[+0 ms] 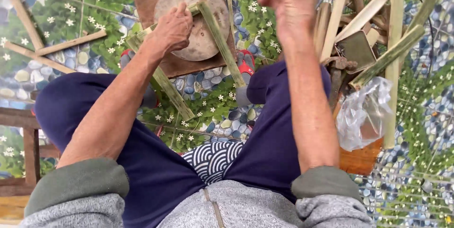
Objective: Using a hammer and a wooden block to split and shape bamboo strips on a tiled floor.
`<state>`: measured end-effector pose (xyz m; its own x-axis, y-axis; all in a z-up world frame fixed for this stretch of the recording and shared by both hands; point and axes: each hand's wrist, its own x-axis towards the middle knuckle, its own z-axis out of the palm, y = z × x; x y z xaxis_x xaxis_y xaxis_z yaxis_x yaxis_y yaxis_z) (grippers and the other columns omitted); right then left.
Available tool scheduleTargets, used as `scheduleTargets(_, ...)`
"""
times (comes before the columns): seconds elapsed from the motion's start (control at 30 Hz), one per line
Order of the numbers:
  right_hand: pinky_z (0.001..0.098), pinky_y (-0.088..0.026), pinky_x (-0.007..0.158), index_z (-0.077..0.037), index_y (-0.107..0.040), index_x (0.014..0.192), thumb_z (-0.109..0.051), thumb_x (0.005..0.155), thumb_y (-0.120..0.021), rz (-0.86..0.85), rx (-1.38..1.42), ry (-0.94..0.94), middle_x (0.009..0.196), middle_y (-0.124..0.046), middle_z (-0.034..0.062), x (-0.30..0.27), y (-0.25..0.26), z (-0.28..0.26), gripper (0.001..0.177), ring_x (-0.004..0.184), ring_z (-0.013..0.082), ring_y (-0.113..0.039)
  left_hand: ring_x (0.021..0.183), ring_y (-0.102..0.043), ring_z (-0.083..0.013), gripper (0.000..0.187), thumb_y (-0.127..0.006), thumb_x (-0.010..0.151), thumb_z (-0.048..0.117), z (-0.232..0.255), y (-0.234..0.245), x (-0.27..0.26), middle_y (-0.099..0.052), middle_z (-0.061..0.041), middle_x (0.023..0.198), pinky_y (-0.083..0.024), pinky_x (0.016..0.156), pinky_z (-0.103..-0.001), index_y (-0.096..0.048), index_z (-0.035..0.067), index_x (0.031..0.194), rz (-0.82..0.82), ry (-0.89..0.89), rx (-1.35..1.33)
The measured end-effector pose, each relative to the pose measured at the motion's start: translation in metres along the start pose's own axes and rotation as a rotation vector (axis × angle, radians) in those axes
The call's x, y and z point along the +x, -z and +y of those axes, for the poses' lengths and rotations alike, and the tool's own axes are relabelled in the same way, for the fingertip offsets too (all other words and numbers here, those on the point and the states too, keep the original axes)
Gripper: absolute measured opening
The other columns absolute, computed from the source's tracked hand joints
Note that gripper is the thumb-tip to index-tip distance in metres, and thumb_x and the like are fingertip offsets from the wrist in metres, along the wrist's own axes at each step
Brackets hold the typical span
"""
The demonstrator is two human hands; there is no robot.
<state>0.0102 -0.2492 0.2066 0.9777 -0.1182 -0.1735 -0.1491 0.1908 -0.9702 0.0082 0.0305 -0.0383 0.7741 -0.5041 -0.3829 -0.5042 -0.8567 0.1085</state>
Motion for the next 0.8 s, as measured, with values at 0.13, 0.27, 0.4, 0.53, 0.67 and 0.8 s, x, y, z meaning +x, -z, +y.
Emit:
scheduleTargets(0.13, 0.0304, -0.067, 0.059, 0.0, -0.073, 0.099, 0.007, 0.091, -0.077, -0.082, 0.084, -0.061, 0.088, -0.078, 0.0119, 0.007, -0.043, 0.042, 0.011, 0.071, 0.0226, -0.076, 0.085, -0.048, -0.0219, 0.049, -0.04, 0.096, 0.002, 0.017, 0.033, -0.016, -0.044, -0.022, 0.136, -0.048, 0.054, -0.027, -0.041, -0.009, 0.144, -0.021, 0.033, -0.036)
scheduleTargets(0.27, 0.0228, -0.067, 0.054, -0.001, -0.068, 0.103, 0.003, 0.097, -0.068, -0.246, -0.304, -0.024, 0.087, -0.076, 0.0122, 0.004, -0.05, 0.077, 0.007, 0.068, 0.017, -0.076, 0.078, -0.044, -0.0173, 0.038, -0.035, 0.098, 0.0, 0.022, 0.03, -0.016, -0.048, -0.018, 0.117, -0.046, 0.055, -0.024, -0.053, -0.009, 0.131, 0.04, 0.01, 0.091)
scheduleTargets(0.4, 0.0183, -0.065, 0.048, -0.008, -0.067, 0.089, -0.001, 0.091, -0.072, -0.274, -0.689, 0.121, 0.071, -0.075, 0.0034, 0.009, -0.064, 0.083, 0.009, 0.058, 0.0085, -0.074, 0.094, -0.06, -0.0235, 0.059, -0.037, 0.101, 0.006, 0.033, 0.056, -0.021, -0.032, -0.035, 0.156, -0.058, 0.072, -0.026, -0.028, -0.014, 0.156, -0.083, 0.018, 0.091)
scheduleTargets(0.53, 0.0153, -0.064, 0.045, 0.0, -0.068, 0.099, 0.009, 0.097, -0.069, -0.331, -0.534, 0.153, 0.078, -0.077, 0.0105, 0.019, -0.064, 0.077, 0.009, 0.057, 0.0126, -0.075, 0.095, -0.052, -0.026, 0.055, -0.042, 0.106, 0.018, 0.032, 0.048, -0.022, -0.039, -0.029, 0.145, -0.059, 0.067, -0.03, -0.031, -0.007, 0.154, 0.01, 0.046, 0.055)
scheduleTargets(0.67, 0.0196, -0.064, 0.052, -0.005, -0.068, 0.099, -0.001, 0.097, -0.067, -0.335, -0.572, 0.298, 0.08, -0.074, 0.0066, 0.022, -0.064, 0.057, 0.005, 0.066, 0.0107, -0.073, 0.083, -0.055, -0.0247, 0.054, -0.03, 0.114, 0.031, 0.031, 0.045, -0.018, -0.041, -0.03, 0.146, -0.056, 0.052, -0.027, -0.033, -0.006, 0.154, 0.063, 0.067, 0.071)
scheduleTargets(0.8, 0.0258, -0.064, 0.054, -0.006, -0.066, 0.105, -0.006, 0.103, -0.066, -0.359, -0.501, 0.377, 0.087, -0.073, 0.0083, 0.025, -0.057, 0.058, 0.002, 0.072, 0.0157, -0.074, 0.097, -0.056, -0.0261, 0.05, -0.043, 0.102, 0.014, 0.036, 0.045, -0.017, -0.048, -0.026, 0.132, -0.058, 0.063, -0.03, -0.044, -0.009, 0.146, 0.08, 0.073, 0.114)
